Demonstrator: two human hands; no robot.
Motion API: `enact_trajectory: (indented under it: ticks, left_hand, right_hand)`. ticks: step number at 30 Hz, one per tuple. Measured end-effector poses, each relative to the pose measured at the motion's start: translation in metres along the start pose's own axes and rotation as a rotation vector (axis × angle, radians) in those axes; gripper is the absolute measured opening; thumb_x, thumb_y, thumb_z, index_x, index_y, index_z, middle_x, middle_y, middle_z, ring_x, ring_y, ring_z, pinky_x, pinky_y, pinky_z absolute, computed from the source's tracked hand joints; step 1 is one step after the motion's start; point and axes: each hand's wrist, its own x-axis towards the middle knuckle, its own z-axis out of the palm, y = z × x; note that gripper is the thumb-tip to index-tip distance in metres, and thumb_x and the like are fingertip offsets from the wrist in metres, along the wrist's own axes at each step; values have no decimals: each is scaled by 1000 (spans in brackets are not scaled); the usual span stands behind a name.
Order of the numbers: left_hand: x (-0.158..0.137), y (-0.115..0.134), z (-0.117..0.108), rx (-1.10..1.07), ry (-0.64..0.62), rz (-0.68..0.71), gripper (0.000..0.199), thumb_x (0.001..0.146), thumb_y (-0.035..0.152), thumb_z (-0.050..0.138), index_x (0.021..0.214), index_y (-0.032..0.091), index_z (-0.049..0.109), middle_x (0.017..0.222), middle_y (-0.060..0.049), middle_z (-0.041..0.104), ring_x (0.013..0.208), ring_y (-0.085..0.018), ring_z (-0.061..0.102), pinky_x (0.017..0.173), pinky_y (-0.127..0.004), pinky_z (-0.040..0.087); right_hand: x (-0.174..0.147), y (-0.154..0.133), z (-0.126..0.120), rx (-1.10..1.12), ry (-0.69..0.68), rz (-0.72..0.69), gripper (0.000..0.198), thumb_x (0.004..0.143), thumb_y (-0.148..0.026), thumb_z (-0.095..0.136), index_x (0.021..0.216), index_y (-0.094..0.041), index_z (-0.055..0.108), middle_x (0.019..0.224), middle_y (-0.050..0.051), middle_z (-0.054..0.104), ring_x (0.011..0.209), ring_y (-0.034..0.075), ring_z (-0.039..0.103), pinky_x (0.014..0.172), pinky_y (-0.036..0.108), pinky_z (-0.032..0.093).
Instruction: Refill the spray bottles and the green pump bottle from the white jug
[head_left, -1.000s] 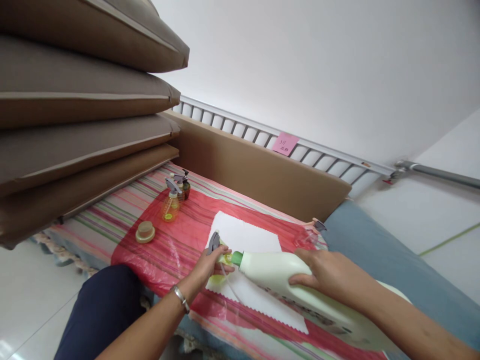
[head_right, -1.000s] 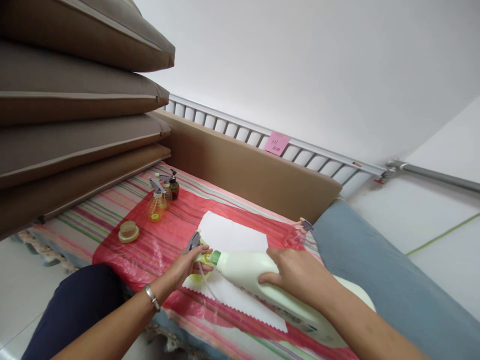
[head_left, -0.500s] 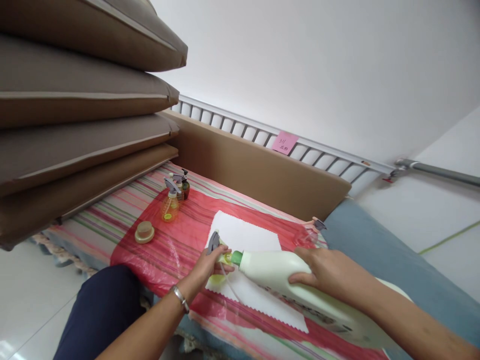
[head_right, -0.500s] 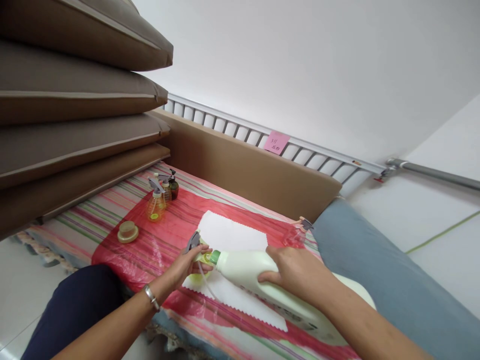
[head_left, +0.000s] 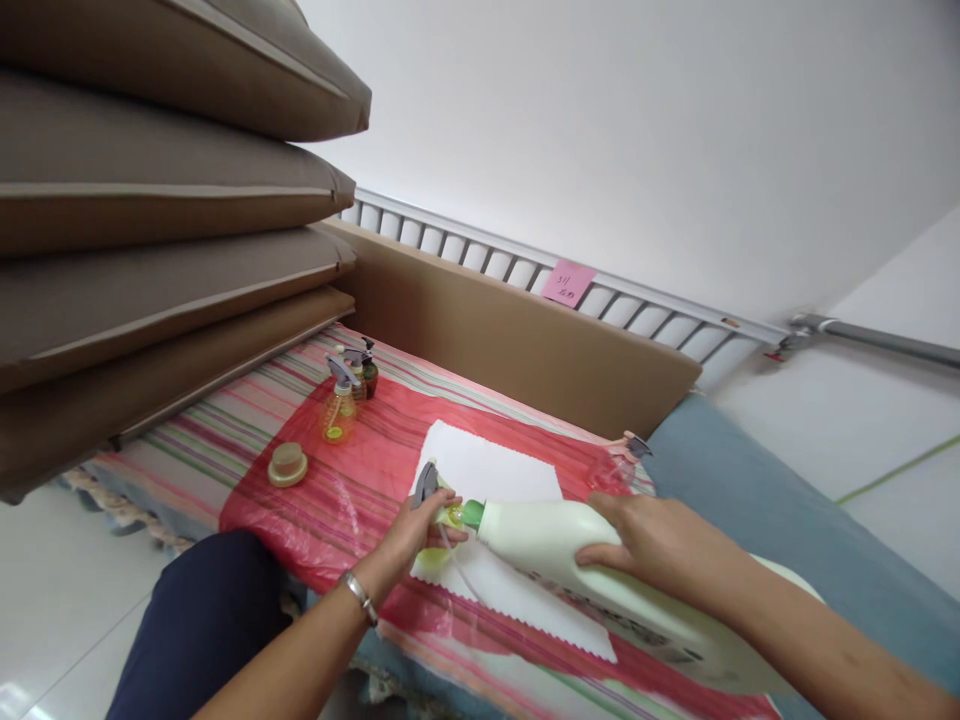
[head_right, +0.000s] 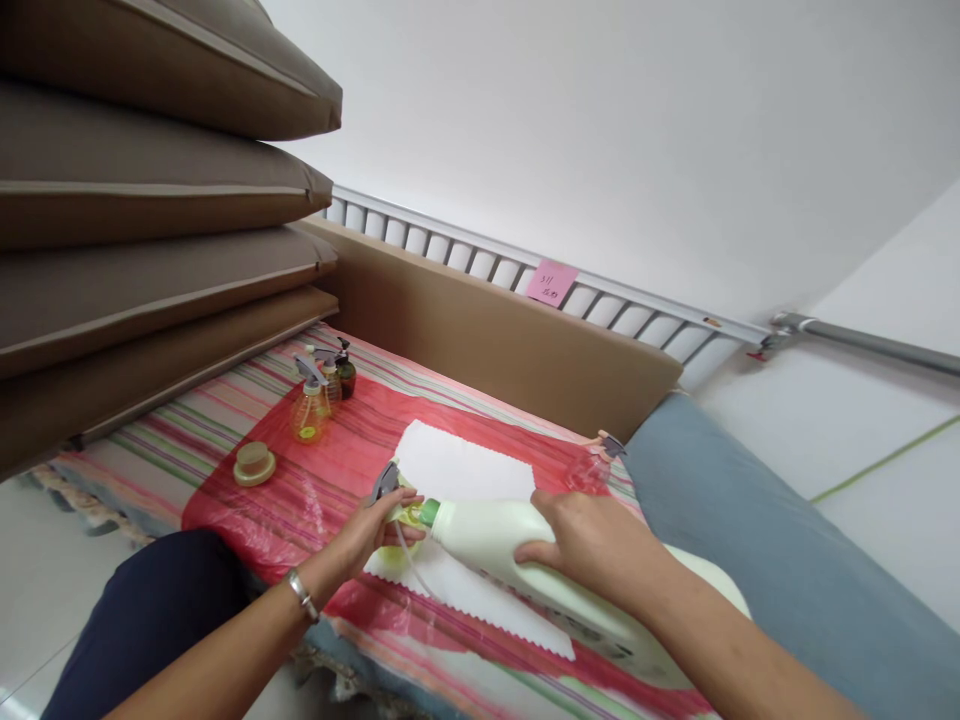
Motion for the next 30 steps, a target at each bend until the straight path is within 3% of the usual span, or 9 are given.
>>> enact_trajectory:
  ticks: [5,10,14,17,20,25,30]
  left_hand:
    - [-2,4,-1,-14,19,-7,39,73,43,60,101,16,58,122,-13,56,66,-19,68,66,-32,53]
    - [-4,8,-4,-15,11,-8,40,74,44,57,103,16,56,120,-12,56,65,-18,68,68,-33,53]
    - [-5,11,-4,2,-8,-23,38,76,43,54,103,17,57,123,-12,55,63,-17,68,65,-32,53]
    - [-6,14,-3,25,-3,-35,38,77,44,52,104,18,59,126,-12,53,62,-16,68,60,-30,53]
    - [-9,18,-2,69,2,-33,41,76,45,51,105,17,60,127,-13,52,63,-18,68,59,-30,52]
    - [-11,33,-4,136,7,-4,45,78,46,48,111,16,58,133,-13,47,62,-18,67,61,-33,53]
    - [-19,76,-2,140,3,79,40,82,41,43,107,15,61,121,-13,58,59,-18,65,61,-35,52]
  right_hand:
    - [-3,6,19,107,46,15,32,74,-54,55,81,-23,60,80,7,69,72,27,63,57,31,40]
    - [-3,22,49,352,115,72,33,73,-55,55,87,-27,62,85,3,69,79,25,62,67,33,44]
    - [8,39,62,555,215,222,36,71,-58,55,78,-24,63,76,1,68,67,22,62,64,32,44]
    - [25,46,74,718,382,356,37,66,-58,59,69,-21,62,55,-1,62,49,19,54,52,30,40]
    - [50,46,96,917,576,454,38,64,-57,60,65,-20,57,46,-3,54,45,17,50,46,28,36]
    - [104,33,139,1083,795,600,41,68,-61,54,65,-21,48,48,-3,51,49,17,50,51,27,39]
    - [145,17,173,1188,871,689,43,66,-61,56,74,-20,48,59,-1,56,55,18,53,55,28,41]
